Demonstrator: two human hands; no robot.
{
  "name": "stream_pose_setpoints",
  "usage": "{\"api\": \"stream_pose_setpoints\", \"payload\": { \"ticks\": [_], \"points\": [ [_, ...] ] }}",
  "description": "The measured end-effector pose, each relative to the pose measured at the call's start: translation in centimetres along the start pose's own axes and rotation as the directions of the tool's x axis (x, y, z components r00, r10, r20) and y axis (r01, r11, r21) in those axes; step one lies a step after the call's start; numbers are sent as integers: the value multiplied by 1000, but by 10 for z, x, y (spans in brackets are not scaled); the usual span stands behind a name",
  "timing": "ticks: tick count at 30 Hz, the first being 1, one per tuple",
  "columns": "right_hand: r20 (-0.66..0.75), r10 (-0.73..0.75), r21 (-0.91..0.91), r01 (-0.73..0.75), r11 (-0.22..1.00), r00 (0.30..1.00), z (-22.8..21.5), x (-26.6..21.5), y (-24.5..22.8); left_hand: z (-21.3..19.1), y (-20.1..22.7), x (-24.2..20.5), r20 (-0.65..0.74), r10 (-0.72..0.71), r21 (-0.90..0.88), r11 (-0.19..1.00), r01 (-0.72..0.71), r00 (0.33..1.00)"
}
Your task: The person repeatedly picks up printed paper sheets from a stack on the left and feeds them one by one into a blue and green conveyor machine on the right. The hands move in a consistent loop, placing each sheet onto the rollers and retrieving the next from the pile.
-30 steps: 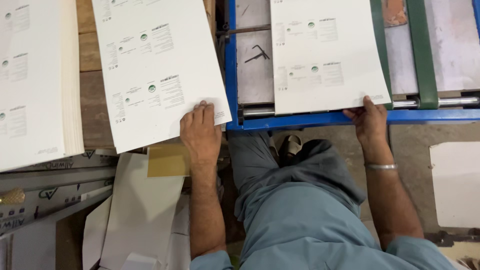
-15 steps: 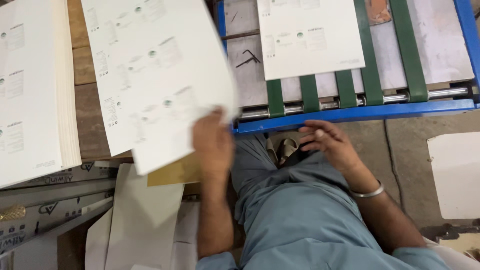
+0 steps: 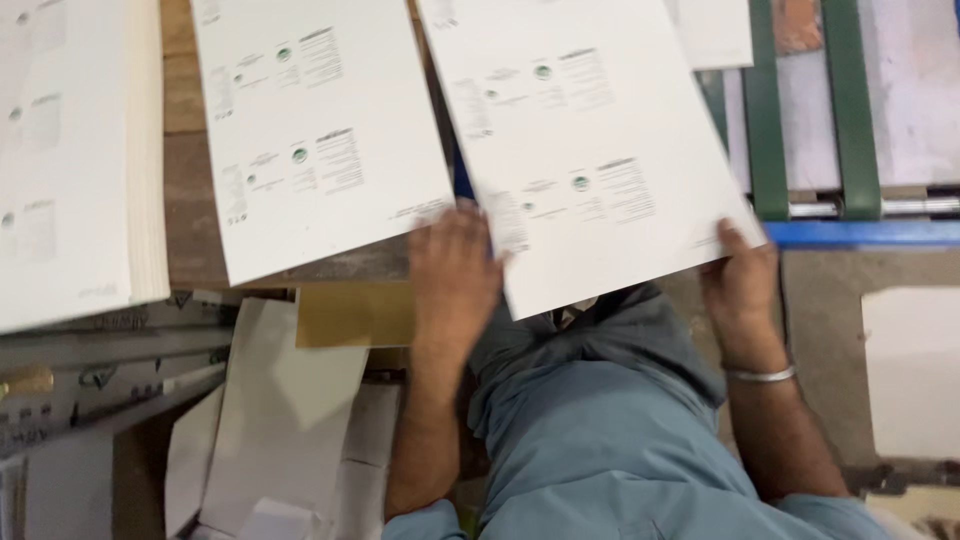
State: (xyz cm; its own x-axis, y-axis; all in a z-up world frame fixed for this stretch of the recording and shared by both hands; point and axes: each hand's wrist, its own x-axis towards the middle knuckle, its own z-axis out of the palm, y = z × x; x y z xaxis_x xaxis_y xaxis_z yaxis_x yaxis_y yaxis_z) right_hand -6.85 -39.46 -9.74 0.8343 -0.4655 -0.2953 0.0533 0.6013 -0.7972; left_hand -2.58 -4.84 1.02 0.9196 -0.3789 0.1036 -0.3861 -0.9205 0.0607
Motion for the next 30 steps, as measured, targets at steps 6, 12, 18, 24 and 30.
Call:
{"api": "stream_pose_setpoints", "payload": {
  "ticks": [6,12,18,24,30],
  "points": [
    [-143,-170,-93,158,983,975,-99,7,-7,0,-57,19,-209,-76,5,997,79,975],
    [-237,-192,-161,156,975,952,-132,-54,14,14,-62,11,-374,8,18,1000,-2,927],
    [-169,-221,-206,185,961,961,-145,-91,32,22,-61,6,-481,14,30,1000,0,876],
    [-116,-220,-270,182,946,969,-127,-50,25,22,-58,6,-508,11,41,999,12,861],
    [8,-234,-202,231,952,972,-82,39,14,16,-50,0,-446,-41,-49,999,22,894]
  ]
}}
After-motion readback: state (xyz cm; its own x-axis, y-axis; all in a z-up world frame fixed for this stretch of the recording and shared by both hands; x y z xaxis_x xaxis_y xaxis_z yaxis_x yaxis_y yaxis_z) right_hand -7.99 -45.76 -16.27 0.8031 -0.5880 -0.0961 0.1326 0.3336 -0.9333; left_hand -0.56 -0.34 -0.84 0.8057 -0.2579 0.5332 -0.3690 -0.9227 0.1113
